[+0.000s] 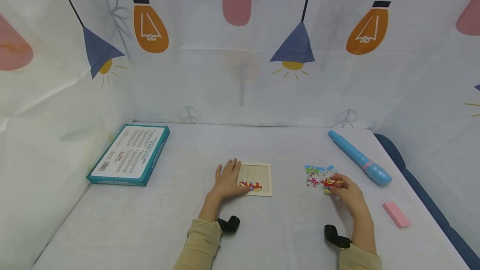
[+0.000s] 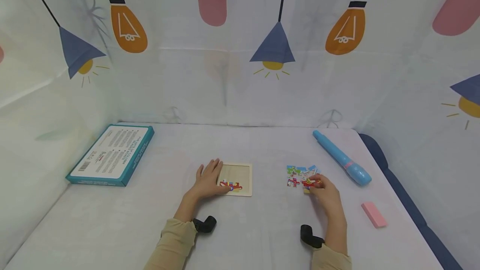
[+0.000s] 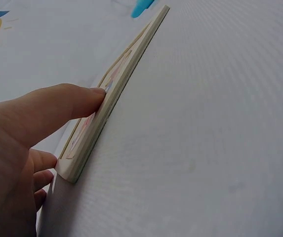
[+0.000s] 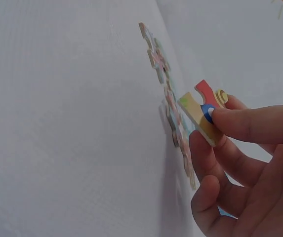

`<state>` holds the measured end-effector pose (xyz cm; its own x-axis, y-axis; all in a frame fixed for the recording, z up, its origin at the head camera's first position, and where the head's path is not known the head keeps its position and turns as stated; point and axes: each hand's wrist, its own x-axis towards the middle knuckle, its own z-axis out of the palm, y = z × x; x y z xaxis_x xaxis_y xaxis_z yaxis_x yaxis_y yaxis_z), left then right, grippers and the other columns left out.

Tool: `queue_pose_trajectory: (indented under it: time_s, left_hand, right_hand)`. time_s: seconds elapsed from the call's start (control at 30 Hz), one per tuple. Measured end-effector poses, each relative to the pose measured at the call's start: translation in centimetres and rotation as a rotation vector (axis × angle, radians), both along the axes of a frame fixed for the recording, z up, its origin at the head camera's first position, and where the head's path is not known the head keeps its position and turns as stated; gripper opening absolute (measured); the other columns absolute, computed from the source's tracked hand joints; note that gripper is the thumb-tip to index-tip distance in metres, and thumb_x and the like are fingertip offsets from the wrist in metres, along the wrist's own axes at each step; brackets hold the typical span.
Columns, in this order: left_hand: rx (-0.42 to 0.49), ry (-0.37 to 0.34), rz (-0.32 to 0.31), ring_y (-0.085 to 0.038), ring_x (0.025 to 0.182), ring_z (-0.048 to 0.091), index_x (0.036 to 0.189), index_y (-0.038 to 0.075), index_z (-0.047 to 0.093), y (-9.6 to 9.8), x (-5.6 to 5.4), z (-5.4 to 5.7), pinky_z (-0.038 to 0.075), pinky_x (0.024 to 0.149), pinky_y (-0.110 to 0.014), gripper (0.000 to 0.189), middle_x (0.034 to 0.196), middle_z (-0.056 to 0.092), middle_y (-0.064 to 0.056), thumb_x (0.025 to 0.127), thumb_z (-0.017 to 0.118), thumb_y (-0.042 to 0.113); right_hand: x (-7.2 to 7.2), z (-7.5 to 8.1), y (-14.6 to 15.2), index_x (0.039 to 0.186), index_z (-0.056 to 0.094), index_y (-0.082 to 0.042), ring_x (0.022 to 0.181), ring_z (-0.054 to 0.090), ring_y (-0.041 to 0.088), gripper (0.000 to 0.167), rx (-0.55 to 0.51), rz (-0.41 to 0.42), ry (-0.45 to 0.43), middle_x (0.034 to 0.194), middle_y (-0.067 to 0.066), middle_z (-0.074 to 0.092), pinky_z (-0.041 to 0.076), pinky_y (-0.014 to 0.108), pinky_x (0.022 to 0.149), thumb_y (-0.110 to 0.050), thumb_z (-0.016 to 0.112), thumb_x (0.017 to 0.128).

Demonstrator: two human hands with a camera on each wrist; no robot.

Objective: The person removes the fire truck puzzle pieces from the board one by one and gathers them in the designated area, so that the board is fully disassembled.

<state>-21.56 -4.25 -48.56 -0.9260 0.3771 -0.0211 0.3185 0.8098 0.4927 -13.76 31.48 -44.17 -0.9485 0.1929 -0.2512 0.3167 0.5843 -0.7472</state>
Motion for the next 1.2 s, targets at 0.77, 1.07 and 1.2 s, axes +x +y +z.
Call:
queue_pose_trajectory:
  time_s: [0.77, 1.07, 1.2]
  left_hand:
    - [0.069, 0.02, -0.011, -0.03, 0.14, 0.015, 0.142, -0.003, 0.03, -0.1, 0.2, 0.1, 0.0, 0.109, -0.052, 0.095, 0.149, 0.025, -0.017, 0.072, 0.068, 0.049]
    - [0.026, 0.001, -0.001, -0.03, 0.14, 0.015, 0.143, -0.001, 0.029, 0.0, 0.1, 0.1, 0.001, 0.109, -0.052, 0.094, 0.15, 0.024, -0.016, 0.072, 0.069, 0.047]
    - [-0.003, -0.007, 0.003, -0.029, 0.14, 0.015, 0.143, 0.0, 0.029, 0.1, 0.0, 0.0, 0.002, 0.109, -0.052, 0.096, 0.15, 0.024, -0.014, 0.071, 0.069, 0.049]
  right_hand:
    - [0.8, -0.4, 1.6, 0.124, 0.043, 0.007, 0.097, 0.044, 0.04, 0.039, 0.128, -0.24, -0.069, 0.114, 0.031, 0.045, 0.042, 0.046, 0.078, -0.009, 0.05, 0.089]
    - [0.5, -0.5, 1.1, 0.121, 0.043, 0.007, 0.091, 0.046, 0.04, 0.039, 0.201, -0.286, -0.04, 0.106, 0.03, 0.048, 0.042, 0.048, 0.075, -0.007, 0.055, 0.086]
    - [0.5, -0.5, 0.8, 0.119, 0.044, 0.007, 0.089, 0.046, 0.039, 0.039, 0.237, -0.29, -0.026, 0.102, 0.029, 0.049, 0.042, 0.048, 0.074, -0.007, 0.057, 0.086]
